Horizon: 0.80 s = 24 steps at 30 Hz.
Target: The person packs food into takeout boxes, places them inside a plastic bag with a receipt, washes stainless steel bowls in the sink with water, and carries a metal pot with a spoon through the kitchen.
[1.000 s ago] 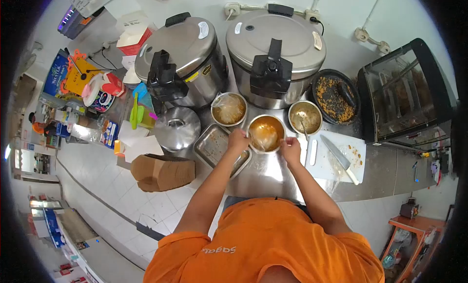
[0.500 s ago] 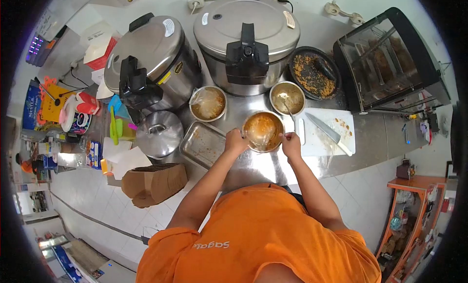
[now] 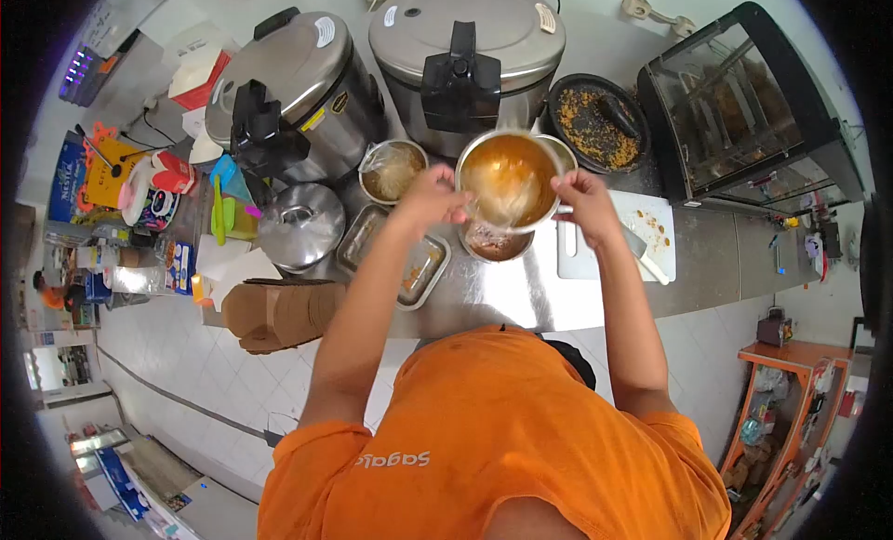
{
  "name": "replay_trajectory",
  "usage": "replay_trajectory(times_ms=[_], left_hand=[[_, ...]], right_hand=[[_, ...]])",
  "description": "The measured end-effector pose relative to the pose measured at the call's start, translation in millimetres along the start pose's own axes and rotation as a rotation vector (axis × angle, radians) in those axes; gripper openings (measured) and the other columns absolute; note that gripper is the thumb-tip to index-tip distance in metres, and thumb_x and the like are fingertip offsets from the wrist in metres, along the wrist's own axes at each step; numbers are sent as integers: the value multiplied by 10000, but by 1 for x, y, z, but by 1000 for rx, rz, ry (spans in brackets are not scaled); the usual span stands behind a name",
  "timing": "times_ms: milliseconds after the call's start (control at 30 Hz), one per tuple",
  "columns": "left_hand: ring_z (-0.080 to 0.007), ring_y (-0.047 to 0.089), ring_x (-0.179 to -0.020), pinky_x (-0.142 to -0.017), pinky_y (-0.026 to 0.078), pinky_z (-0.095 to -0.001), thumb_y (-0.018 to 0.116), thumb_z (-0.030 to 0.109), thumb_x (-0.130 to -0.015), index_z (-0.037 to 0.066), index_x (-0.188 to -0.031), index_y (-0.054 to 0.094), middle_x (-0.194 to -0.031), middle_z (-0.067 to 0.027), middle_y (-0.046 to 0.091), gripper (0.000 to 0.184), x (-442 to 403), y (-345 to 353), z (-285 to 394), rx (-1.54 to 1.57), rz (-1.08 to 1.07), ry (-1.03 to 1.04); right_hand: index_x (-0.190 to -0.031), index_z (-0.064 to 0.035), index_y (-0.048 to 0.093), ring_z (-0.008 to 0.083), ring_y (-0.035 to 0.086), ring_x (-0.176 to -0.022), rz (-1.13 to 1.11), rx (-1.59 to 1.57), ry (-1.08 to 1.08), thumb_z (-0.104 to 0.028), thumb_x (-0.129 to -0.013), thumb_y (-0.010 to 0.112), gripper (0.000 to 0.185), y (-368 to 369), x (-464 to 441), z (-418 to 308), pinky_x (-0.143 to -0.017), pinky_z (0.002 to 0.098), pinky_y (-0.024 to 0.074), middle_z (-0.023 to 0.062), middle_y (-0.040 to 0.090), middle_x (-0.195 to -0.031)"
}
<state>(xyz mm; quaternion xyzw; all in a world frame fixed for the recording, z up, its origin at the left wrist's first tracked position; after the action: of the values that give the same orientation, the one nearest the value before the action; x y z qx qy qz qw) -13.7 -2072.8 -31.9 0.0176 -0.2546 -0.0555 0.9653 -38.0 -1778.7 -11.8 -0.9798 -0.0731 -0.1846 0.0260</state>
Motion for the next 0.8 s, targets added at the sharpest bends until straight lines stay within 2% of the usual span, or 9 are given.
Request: replay_trajectory(times_ms=[133,167,233,333,433,467,567,700,800], left_hand=[[-144,656,-616,-543,597,-306,769,22,-883,43,-1008,536,-828,-94,688,265,-12,6,-92,102,115,8],[-147,663,-612,-541,599,-305,765,13,-880,30,-1009,545,-826,-103,693,256,-15,9,-107,45,162,0],[-154,676,-605,-538,603,-303,759,-6,-876,4,-1009,563,-822,-119,703,238,-25,9,-127,-66,272,-13],[-171,701,-606,-506,592,-306,767,-14,-858,-22,-998,583,-806,-131,709,231,-25,7,-136,-136,269,-3],[-174,707,-600,-500,585,-308,778,1,-849,-19,-963,581,-801,-132,709,228,-23,8,-136,-217,255,2],[-174,708,-598,-500,583,-308,781,7,-847,-17,-947,580,-800,-132,710,226,-23,7,-136,-254,253,5],[-170,711,-592,-504,583,-308,788,26,-844,-14,-901,574,-784,-129,704,225,-31,9,-143,-195,234,-21],[-179,700,-592,-489,551,-300,740,13,-896,27,-943,508,-821,-82,651,237,-30,15,-136,-37,91,-14],[-176,692,-634,-510,527,-281,685,-6,-939,62,-960,476,-897,-69,614,221,-32,7,-144,111,31,64]], right_hand=[[-873,-107,569,114,618,-754,-6,59,45,-238,-960,733,227,1,-17,94,-639,339,613,-4,605,-841],[-873,-98,575,121,626,-749,13,259,-32,-248,-959,733,234,-1,-30,125,-616,333,599,7,618,-836],[-922,-64,614,113,625,-745,16,242,149,-246,-959,732,220,6,-30,139,-609,315,573,31,644,-849],[-909,-6,643,278,673,-740,78,463,69,-267,-887,767,290,9,-34,153,-701,389,546,130,683,-802],[-1038,11,653,380,687,-886,189,855,-283,-318,-838,793,410,24,-14,134,-802,455,549,221,700,-962],[-1156,14,635,413,669,-1015,116,832,-257,-354,-804,806,538,35,-8,122,-867,485,541,255,684,-1087],[-1155,-12,660,367,697,-919,-33,961,-487,-297,-816,806,466,71,9,106,-809,447,554,211,707,-1017],[-1088,-6,691,332,711,-859,-194,964,-299,-128,-848,755,277,80,-27,142,-777,399,546,188,718,-924],[-1031,2,695,233,689,-759,-44,596,-338,-28,-868,700,165,68,-16,84,-727,344,532,122,706,-824]])
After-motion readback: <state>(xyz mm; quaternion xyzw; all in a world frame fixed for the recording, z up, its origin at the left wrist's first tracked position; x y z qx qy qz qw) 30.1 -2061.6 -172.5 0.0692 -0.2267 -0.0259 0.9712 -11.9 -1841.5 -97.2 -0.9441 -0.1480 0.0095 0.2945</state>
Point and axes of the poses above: each hand's wrist, its own x-axis away from the middle knuckle, its own y-axis out of the palm, z = x × y, the point moved 2 cm from there along -x, towards the middle knuckle
